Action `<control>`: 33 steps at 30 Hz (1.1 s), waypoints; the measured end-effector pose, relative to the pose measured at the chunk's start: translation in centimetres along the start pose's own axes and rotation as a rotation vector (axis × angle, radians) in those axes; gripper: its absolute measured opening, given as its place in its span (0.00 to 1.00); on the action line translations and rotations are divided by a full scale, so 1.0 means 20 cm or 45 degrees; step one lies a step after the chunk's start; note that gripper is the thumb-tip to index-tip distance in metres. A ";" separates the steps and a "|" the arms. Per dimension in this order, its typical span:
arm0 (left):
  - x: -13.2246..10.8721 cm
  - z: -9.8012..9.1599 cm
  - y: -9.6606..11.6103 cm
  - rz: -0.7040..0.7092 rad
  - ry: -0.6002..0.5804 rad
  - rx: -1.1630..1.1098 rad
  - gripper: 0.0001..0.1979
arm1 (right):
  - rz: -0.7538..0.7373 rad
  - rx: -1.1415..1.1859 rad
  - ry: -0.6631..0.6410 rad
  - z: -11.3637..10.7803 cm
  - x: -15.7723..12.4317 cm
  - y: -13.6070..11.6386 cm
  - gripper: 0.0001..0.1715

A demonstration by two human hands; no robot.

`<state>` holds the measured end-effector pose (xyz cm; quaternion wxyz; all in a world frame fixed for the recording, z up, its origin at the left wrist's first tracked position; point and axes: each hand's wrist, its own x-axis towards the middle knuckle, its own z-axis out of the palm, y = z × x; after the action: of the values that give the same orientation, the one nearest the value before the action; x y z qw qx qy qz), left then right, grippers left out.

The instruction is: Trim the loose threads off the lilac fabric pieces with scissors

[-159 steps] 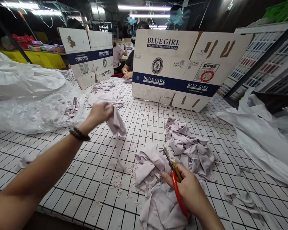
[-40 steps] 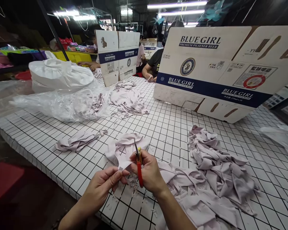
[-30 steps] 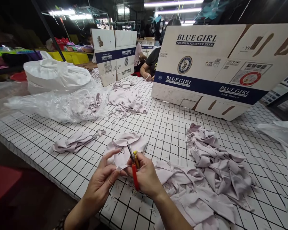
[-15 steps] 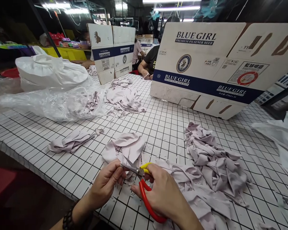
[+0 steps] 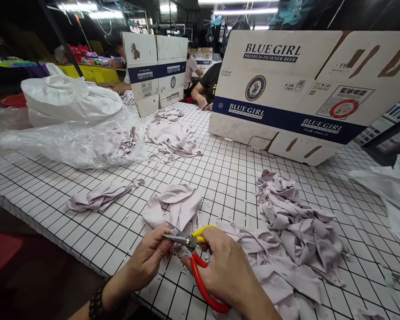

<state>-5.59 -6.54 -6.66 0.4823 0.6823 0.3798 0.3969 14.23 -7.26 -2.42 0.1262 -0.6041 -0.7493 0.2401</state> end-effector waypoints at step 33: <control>0.00 -0.01 0.02 -0.160 -0.030 -0.237 0.19 | -0.072 0.000 0.044 0.05 0.03 0.02 0.27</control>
<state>-5.74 -6.56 -6.26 0.5720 0.6141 0.3777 0.3912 14.06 -6.89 -3.51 0.1461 -0.5867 -0.7638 0.2260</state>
